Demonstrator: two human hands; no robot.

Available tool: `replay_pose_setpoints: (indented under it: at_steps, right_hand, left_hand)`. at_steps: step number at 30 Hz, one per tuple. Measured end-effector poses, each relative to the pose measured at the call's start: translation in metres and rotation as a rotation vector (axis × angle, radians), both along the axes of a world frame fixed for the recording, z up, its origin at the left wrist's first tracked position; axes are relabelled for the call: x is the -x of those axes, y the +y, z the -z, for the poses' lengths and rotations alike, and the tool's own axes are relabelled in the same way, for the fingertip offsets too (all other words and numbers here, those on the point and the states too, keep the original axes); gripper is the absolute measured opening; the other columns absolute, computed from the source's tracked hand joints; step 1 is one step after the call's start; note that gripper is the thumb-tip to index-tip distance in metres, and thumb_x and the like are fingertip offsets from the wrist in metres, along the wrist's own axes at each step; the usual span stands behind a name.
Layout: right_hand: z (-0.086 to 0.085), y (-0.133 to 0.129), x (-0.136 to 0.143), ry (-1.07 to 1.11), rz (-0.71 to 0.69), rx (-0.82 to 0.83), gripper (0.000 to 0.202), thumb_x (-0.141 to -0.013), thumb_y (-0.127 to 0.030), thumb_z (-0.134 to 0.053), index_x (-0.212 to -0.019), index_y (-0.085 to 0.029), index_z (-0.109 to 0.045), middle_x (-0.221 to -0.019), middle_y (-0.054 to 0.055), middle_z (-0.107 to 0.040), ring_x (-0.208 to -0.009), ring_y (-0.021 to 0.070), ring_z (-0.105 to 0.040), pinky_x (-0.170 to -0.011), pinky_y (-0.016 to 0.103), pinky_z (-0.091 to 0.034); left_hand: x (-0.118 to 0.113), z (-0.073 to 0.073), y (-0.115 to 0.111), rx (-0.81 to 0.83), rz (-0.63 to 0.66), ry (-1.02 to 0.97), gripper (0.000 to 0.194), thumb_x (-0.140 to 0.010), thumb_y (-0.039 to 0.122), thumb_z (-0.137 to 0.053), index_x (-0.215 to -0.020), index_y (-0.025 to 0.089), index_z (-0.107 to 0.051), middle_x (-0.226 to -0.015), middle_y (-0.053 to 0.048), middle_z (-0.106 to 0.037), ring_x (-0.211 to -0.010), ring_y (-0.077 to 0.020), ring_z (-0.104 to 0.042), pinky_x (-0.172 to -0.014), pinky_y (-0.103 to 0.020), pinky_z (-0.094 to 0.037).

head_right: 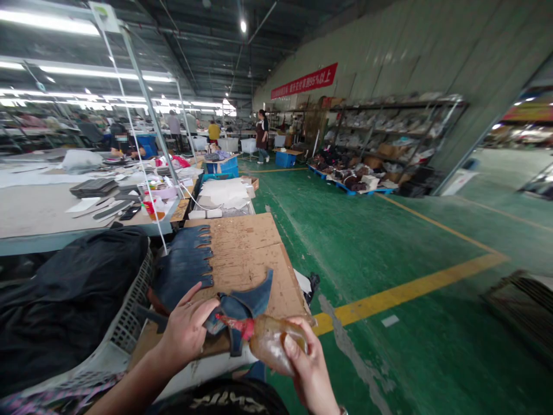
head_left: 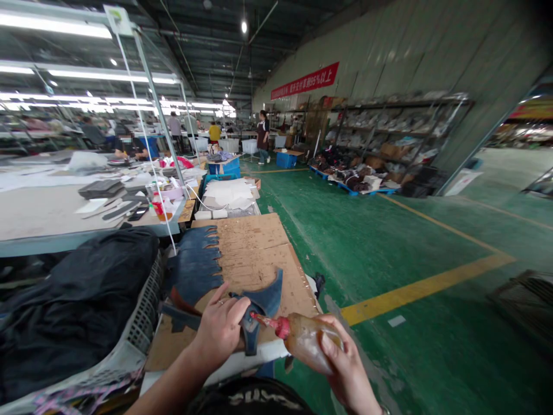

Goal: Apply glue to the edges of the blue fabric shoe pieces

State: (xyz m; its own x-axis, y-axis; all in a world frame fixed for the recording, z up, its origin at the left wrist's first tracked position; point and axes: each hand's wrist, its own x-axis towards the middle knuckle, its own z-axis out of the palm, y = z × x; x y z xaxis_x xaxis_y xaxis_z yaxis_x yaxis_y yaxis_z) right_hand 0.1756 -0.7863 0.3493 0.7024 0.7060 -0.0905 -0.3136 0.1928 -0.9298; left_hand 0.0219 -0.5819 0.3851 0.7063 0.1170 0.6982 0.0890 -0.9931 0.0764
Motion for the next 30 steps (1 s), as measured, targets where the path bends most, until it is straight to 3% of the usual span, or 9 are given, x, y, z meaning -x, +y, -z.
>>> replay_pose_setpoints:
  at_steps: [5, 9, 15, 22, 27, 30]
  right_hand:
    - [0.005, 0.001, 0.012, 0.005, -0.058, 0.002, 0.043, -0.061, -0.055, -0.076, -0.086, -0.021, -0.064, -0.073, 0.0, -0.061, -0.065, 0.0153, -0.052, -0.059, 0.023, -0.042]
    - [0.011, 0.001, 0.006, 0.045, -0.098, -0.066, 0.043, -0.064, -0.054, -0.075, -0.091, -0.022, -0.062, -0.075, 0.0, -0.061, -0.065, 0.0165, -0.054, -0.059, 0.025, -0.044]
    - [0.016, 0.004, -0.003, 0.078, -0.007, -0.052, 0.043, -0.062, -0.05, -0.078, -0.091, -0.022, -0.062, -0.078, 0.002, -0.063, -0.066, 0.0173, -0.058, -0.06, 0.027, -0.049]
    - [0.016, 0.007, -0.002, 0.101, -0.01, -0.076, 0.04, -0.064, -0.05, -0.077, -0.091, -0.022, -0.062, -0.075, 0.001, -0.062, -0.062, 0.0162, -0.056, -0.057, 0.026, -0.048]
    - [0.017, 0.01, 0.004, 0.119, -0.065, -0.061, 0.039, -0.062, -0.047, -0.08, -0.087, -0.021, -0.066, -0.071, 0.0, -0.062, -0.064, 0.0158, -0.055, -0.058, 0.024, -0.046]
    - [0.022, 0.012, 0.001, 0.296, -0.012, -0.133, 0.041, -0.059, -0.045, -0.083, -0.09, -0.023, -0.068, -0.077, 0.001, -0.067, -0.069, 0.0184, -0.061, -0.063, 0.028, -0.051]
  left_hand:
    - [0.0, 0.007, 0.004, 0.049, -0.017, 0.028, 0.036, -0.069, 0.004, -0.041, -0.096, 0.018, -0.061, -0.074, -0.003, -0.071, -0.064, -0.0174, -0.067, -0.102, -0.048, -0.044]
    - [-0.001, 0.005, 0.005, 0.016, -0.03, 0.03, 0.037, -0.071, 0.003, -0.038, -0.096, 0.017, -0.061, -0.073, -0.004, -0.071, -0.063, -0.0172, -0.066, -0.099, -0.045, -0.047]
    - [-0.005, 0.001, 0.006, -0.036, -0.058, 0.011, 0.038, -0.067, 0.0, -0.036, -0.093, 0.015, -0.058, -0.071, -0.005, -0.07, -0.06, -0.0166, -0.066, -0.093, -0.041, -0.051]
    - [-0.01, 0.007, 0.006, -0.025, -0.073, 0.038, 0.037, -0.069, 0.0, -0.037, -0.094, 0.016, -0.058, -0.072, -0.005, -0.071, -0.06, -0.0173, -0.066, -0.093, -0.041, -0.05]
    - [-0.013, 0.017, 0.019, 0.161, -0.071, 0.035, 0.033, -0.071, 0.008, -0.042, -0.098, 0.018, -0.059, -0.079, -0.006, -0.073, -0.071, -0.0211, -0.069, -0.09, -0.043, -0.05]
    - [-0.022, 0.013, 0.036, 0.512, -0.173, 0.017, 0.022, -0.081, 0.022, -0.042, -0.095, 0.02, -0.06, -0.068, -0.003, -0.07, -0.064, -0.0202, -0.066, -0.073, -0.035, -0.054]
